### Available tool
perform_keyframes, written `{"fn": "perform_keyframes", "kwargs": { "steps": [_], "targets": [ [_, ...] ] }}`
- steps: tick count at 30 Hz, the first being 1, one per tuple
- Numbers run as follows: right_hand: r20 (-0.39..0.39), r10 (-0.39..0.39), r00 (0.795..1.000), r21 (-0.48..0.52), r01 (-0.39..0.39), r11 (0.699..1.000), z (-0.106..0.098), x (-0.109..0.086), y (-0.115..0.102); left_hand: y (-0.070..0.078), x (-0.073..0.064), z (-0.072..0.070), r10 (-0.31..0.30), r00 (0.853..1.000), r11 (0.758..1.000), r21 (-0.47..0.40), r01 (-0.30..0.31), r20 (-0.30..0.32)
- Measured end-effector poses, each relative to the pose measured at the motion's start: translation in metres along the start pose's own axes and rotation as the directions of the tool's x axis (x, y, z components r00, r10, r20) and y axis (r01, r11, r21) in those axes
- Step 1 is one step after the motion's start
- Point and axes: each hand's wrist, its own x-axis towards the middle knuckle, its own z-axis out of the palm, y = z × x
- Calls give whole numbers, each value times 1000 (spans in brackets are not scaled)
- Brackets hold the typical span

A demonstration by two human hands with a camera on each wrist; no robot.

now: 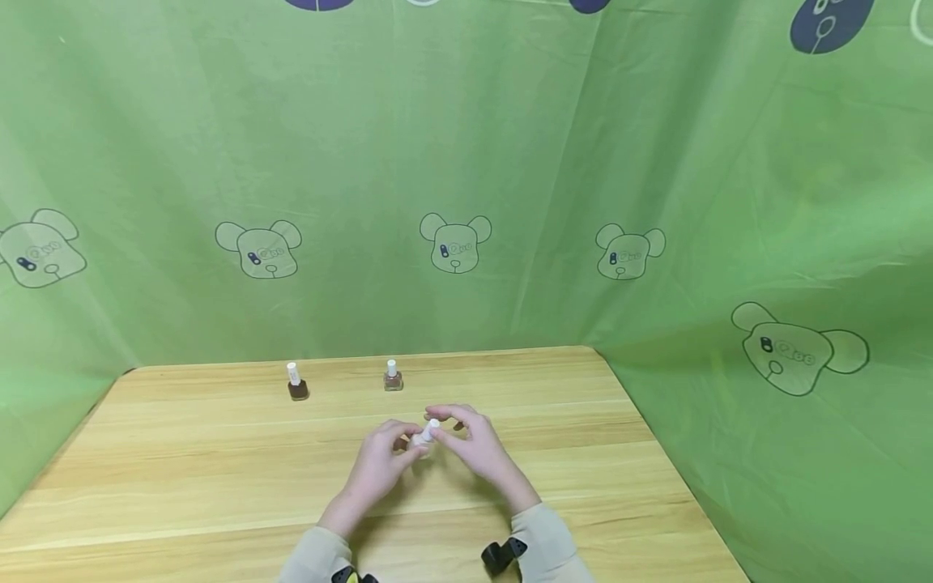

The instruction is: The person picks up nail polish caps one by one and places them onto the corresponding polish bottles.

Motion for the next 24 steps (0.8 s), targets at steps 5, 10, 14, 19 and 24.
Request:
{"fn": "perform_keyframes", "kwargs": {
  "steps": [5,10,14,19,24],
  "targets": [
    [28,4,1000,-6,-3,1000,-1,0,1,-1,1,0,5,1000,1000,-8,-5,-10],
    [25,42,999,-21,-42,999,-1,0,1,-2,1,0,9,1000,1000,-13,-9,-12],
    [20,65,998,-26,-64,998,-2,0,1,-1,0,0,8,1000,1000,-20,-8,1],
    [-5,76,997,-45,-76,996,-2,-1,-1,-1,-1,1,1,1000,1000,-23,0,20],
    [-54,63,997,-72,-67,995,-1,0,-4,1,-2,2,13,1000,1000,-12,-13,17]
  ]
}}
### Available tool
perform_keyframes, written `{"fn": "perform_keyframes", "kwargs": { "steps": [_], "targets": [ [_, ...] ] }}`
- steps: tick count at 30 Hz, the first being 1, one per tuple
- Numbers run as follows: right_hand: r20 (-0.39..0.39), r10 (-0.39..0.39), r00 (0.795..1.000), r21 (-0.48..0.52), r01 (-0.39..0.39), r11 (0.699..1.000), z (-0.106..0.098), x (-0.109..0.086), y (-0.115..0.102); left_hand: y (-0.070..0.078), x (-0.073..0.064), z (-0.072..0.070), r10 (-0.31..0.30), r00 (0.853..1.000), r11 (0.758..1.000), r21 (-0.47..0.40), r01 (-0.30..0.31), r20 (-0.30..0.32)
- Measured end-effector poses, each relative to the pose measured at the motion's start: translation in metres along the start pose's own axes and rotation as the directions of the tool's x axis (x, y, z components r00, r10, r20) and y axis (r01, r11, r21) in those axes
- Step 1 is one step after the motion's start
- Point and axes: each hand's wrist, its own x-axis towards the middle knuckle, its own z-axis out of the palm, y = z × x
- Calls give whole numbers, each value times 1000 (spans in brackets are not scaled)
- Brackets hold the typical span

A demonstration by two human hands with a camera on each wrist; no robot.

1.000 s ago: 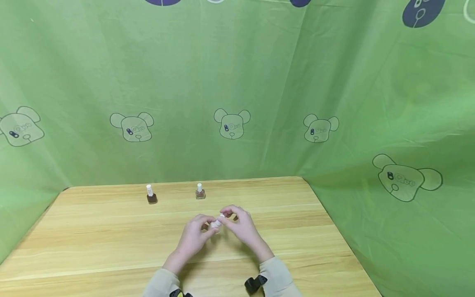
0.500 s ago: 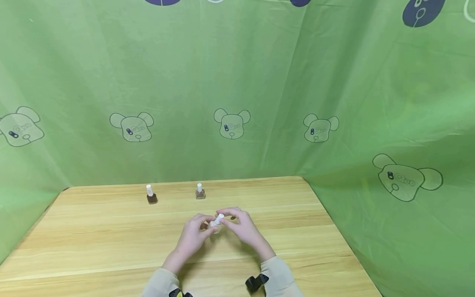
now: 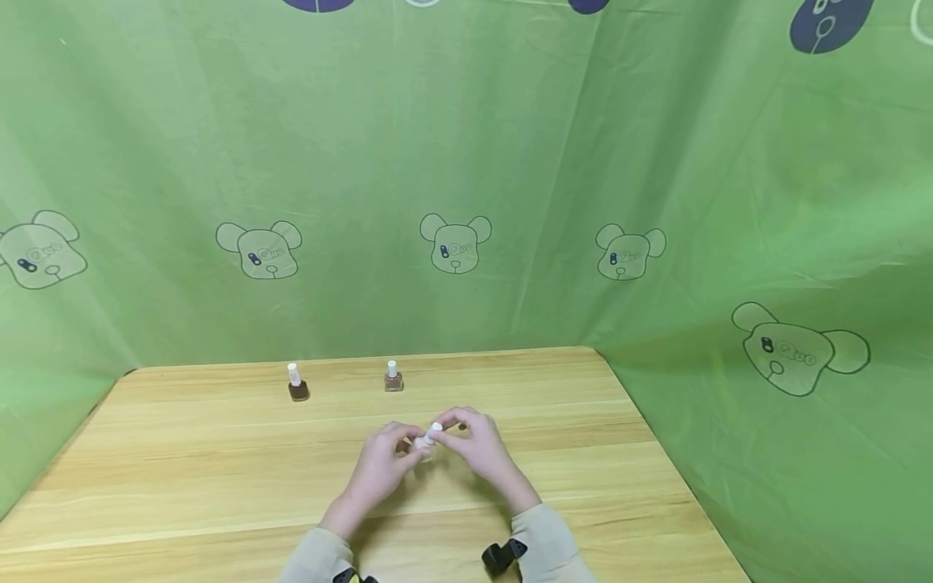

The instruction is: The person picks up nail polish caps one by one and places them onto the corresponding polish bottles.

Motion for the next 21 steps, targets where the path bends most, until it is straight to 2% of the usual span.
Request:
{"fn": "perform_keyframes", "kwargs": {
  "steps": [10,17,21],
  "targets": [
    [-59,-15,998,-44,13,999,4,1,2,2,0,1,17,1000,999,36,-17,-2],
    [6,60,998,76,-60,995,3,2,3,0,0,0,8,1000,1000,10,-7,-24],
    [57,31,998,110,-37,993,1,1,3,-1,0,0,-8,999,1000,-6,8,-38]
  ]
}}
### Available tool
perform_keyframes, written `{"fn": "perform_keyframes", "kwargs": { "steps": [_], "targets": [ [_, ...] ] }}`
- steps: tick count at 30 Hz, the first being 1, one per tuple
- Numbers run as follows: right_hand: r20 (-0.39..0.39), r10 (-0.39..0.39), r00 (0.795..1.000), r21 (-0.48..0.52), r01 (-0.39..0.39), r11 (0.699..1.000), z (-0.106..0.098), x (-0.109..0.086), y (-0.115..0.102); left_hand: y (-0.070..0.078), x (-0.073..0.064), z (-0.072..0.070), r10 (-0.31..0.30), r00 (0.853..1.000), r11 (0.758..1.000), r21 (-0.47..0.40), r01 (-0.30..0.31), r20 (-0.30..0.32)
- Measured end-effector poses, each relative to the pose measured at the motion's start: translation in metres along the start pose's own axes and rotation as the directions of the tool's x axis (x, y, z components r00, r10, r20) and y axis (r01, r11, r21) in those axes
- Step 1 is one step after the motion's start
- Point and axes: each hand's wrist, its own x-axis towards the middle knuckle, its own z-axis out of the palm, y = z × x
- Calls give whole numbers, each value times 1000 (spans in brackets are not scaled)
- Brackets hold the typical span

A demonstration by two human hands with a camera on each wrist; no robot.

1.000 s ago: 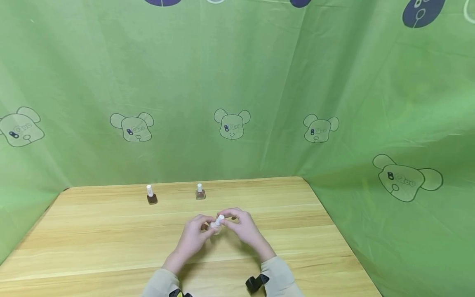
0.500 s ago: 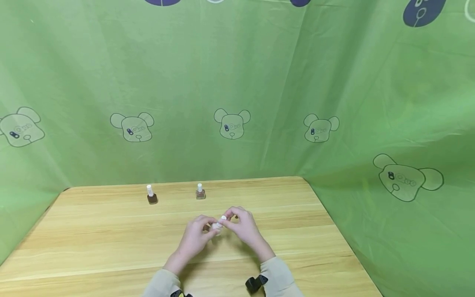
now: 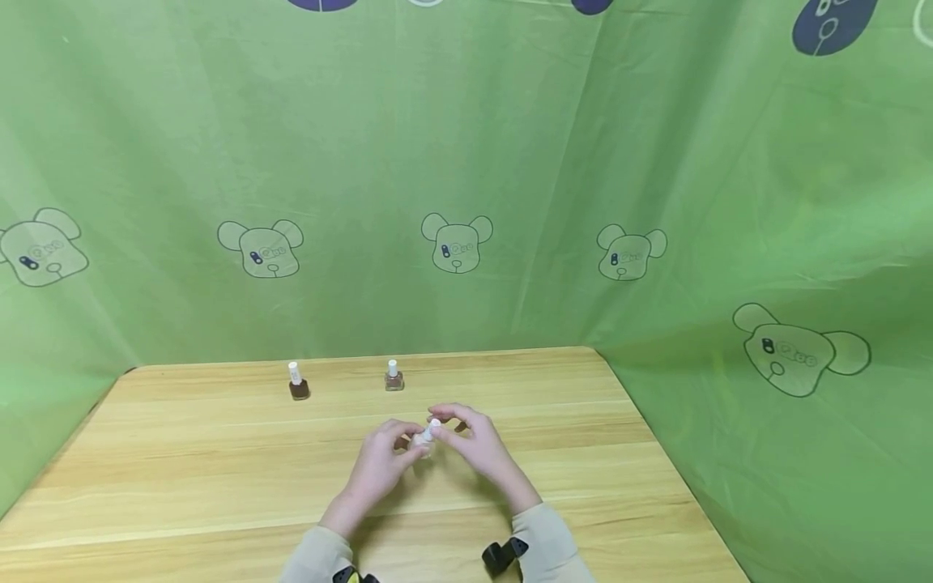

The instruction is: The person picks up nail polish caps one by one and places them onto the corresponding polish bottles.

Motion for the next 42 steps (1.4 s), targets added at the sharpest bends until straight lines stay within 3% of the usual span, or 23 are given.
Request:
{"fn": "perform_keyframes", "kwargs": {
  "steps": [4,13,17,21,32,37,42],
  "targets": [
    [24,-8,1000,-19,9,1000,-1,-1,-3,-2,2,0,-8,1000,1000,-3,8,-5],
    [35,-9,999,-33,10,999,-9,-10,-41,-2,2,1,-33,999,999,-42,33,12],
    [16,-2,1000,-34,2,999,-5,-7,-26,-1,1,0,-49,999,998,-48,49,17],
    [-42,13,999,-31,-15,999,0,-2,-7,2,0,0,-29,1000,999,-21,29,5],
    [-161,1,987,-29,-6,1000,4,-1,-4,4,-1,0,29,999,999,15,-29,-19],
    [-144,-5,990,-12,3,1000,5,1,-1,4,-1,1,23,999,1000,3,-23,-27],
    [-55,-55,997,3,55,998,2,0,1,2,0,1,23,999,1000,-10,-24,-34]
  ]
}}
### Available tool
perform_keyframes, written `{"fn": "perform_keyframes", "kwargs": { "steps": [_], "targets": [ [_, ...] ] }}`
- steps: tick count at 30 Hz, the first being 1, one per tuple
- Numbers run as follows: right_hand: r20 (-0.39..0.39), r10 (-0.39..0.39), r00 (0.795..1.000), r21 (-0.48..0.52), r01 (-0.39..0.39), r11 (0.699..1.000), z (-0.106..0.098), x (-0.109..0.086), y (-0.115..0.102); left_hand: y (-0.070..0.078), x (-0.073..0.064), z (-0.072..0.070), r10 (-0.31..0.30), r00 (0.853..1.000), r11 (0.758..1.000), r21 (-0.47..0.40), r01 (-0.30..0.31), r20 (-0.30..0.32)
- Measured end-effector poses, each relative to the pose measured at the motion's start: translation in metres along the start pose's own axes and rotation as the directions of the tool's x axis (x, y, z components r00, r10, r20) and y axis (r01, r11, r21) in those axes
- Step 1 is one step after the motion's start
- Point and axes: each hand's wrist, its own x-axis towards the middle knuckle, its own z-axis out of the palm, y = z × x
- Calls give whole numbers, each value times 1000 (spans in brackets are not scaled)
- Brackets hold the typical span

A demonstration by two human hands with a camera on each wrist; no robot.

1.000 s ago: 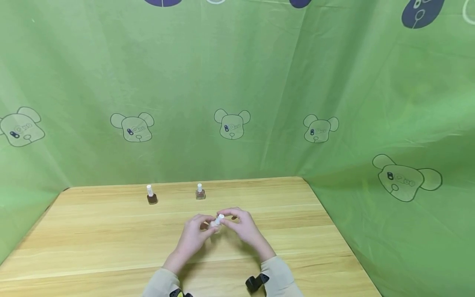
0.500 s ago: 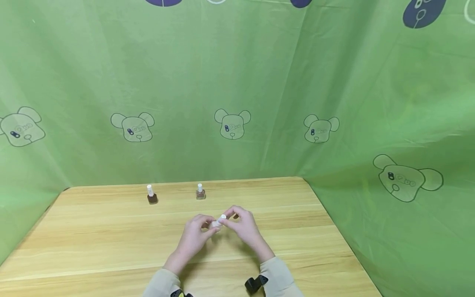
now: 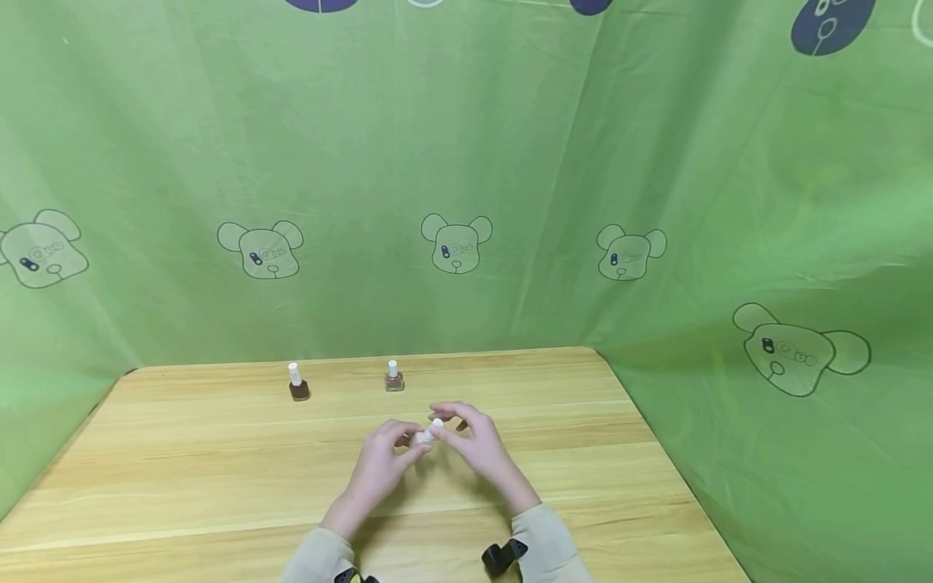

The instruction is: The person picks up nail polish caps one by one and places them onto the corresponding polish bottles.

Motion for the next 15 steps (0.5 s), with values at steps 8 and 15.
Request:
{"fn": "perform_keyframes", "kwargs": {
  "steps": [8,15],
  "targets": [
    [85,-12,996,-19,13,1000,-4,-1,-4,-3,1,-1,0,1000,1000,-20,0,-8],
    [64,0,998,-30,2,1000,-2,-2,-3,-1,0,-2,10,1000,1000,-29,-10,-4]
  ]
}}
